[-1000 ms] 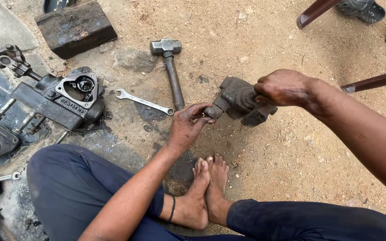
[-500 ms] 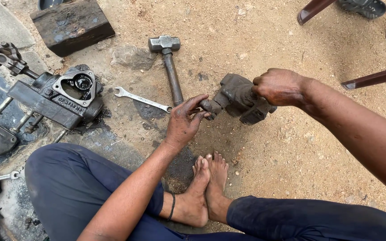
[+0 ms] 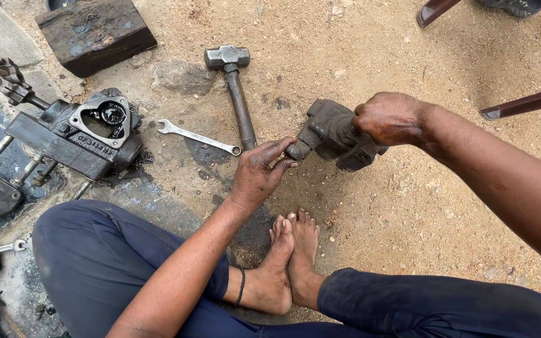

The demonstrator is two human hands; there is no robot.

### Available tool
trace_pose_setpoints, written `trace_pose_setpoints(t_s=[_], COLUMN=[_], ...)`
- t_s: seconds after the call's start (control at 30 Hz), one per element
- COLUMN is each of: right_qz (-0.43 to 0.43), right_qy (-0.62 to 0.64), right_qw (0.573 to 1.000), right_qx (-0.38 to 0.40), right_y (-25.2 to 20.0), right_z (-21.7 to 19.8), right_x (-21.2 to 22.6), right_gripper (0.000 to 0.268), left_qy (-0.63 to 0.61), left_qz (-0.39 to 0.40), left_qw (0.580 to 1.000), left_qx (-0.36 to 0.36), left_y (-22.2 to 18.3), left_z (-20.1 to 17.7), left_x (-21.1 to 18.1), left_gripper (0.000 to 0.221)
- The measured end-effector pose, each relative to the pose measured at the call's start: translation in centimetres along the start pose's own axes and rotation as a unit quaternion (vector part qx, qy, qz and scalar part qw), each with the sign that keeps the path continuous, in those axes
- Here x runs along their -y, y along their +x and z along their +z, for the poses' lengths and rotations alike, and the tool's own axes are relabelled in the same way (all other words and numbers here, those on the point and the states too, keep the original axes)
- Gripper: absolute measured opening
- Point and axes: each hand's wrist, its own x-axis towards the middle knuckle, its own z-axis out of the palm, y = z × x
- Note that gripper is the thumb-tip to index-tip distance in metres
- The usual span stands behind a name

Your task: Inspecting and reassembling a mechanical steering or gear component on the ground.

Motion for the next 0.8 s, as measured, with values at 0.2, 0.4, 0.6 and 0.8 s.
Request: trace_pose_setpoints(t_s=[0.2, 0.4, 0.6, 0.8], right_qz=[-0.015, -0.015, -0.007, -0.004], right_qy=[-0.010, 0.004, 0.013, 0.005], right_qw=[1.000, 0.999, 1.000, 1.000], right_qx=[-0.017, -0.034, -0.018, -0.012], right_y=[0.1, 0.1, -0.2, -0.2], right_z=[-0.4, -0.5, -0.7, -1.2], right_x=[0.2, 0.2, 0.4, 0.4], right_gripper=[0.032, 0.027, 0.026, 0.026], left_qy=[-0.025, -0.025, -0.010, -0.007], left_qz=[-0.020, -0.031, -0.001, -0.001], left_qw=[0.999, 0.999, 1.000, 1.000], left_qx=[-0.026, -0.022, -0.020, -0.018], left_y=[0.1, 0.2, 0.0, 0.3], left_z=[0.4, 0.2, 0.0, -0.2], left_x=[1.4, 0.9, -0.3, 0.2], left_gripper=[0.043, 0.043, 0.045, 0.045])
